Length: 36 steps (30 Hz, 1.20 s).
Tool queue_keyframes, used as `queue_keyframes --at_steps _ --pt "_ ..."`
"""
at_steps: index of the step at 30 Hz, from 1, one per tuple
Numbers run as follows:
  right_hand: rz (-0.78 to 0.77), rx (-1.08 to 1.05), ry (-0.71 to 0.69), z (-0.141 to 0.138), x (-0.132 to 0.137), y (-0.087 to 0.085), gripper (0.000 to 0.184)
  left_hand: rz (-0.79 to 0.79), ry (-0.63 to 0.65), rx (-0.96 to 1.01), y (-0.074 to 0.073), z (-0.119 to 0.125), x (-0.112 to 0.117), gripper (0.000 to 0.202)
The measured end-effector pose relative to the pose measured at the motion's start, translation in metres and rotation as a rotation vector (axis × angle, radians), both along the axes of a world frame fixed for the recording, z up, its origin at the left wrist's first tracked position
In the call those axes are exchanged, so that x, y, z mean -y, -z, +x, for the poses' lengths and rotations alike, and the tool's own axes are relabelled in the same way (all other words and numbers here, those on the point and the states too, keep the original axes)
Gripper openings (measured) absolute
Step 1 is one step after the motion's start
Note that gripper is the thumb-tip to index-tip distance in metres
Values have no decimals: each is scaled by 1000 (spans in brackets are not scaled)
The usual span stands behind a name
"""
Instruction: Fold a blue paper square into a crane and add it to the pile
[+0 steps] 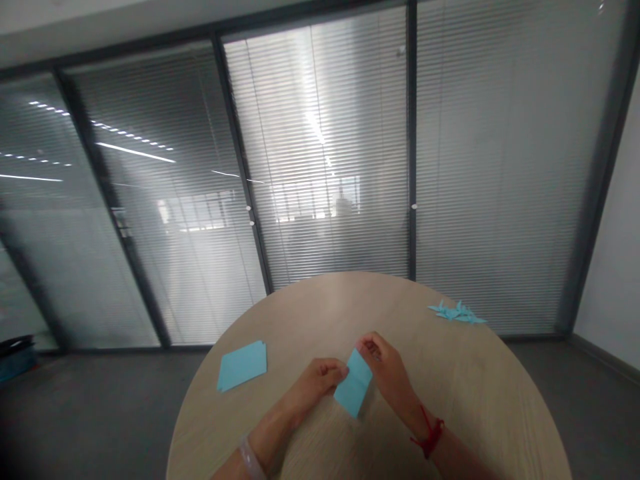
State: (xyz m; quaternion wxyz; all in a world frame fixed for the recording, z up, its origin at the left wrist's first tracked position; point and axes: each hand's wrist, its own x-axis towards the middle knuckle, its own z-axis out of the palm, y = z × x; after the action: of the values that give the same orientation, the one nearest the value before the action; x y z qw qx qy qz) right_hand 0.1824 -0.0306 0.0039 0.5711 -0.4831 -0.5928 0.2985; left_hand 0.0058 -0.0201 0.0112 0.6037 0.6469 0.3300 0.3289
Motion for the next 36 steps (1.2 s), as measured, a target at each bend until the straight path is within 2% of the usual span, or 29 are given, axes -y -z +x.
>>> queue_keyframes --at_steps 4,7,9,12,16,24,31,36 --pt "-98 -157 -65 -3 -1 -4 39 30 -82 -4 0 -1 -4 38" --pt "-217 -264 -196 -6 6 -10 43 113 -191 -7 1 -3 -9 40" --pt "-248 -263 -313 -9 10 -14 43 166 -245 -28 1 -3 -12 41" --pt "-261 -258 -369 -9 13 -15 42 235 -292 -63 0 -3 -13 38" --pt "-264 -209 -328 -6 7 -11 41 332 -326 -31 -6 -4 -6 28" --pt "-227 -92 -171 -3 4 -8 41 419 -257 -36 -6 -4 3 38" --pt "-217 -63 -138 -3 6 -11 43 366 -228 -78 -3 -1 2 61" --pt "-173 -14 -99 -1 3 -9 42 243 -146 -40 -3 1 0 59"
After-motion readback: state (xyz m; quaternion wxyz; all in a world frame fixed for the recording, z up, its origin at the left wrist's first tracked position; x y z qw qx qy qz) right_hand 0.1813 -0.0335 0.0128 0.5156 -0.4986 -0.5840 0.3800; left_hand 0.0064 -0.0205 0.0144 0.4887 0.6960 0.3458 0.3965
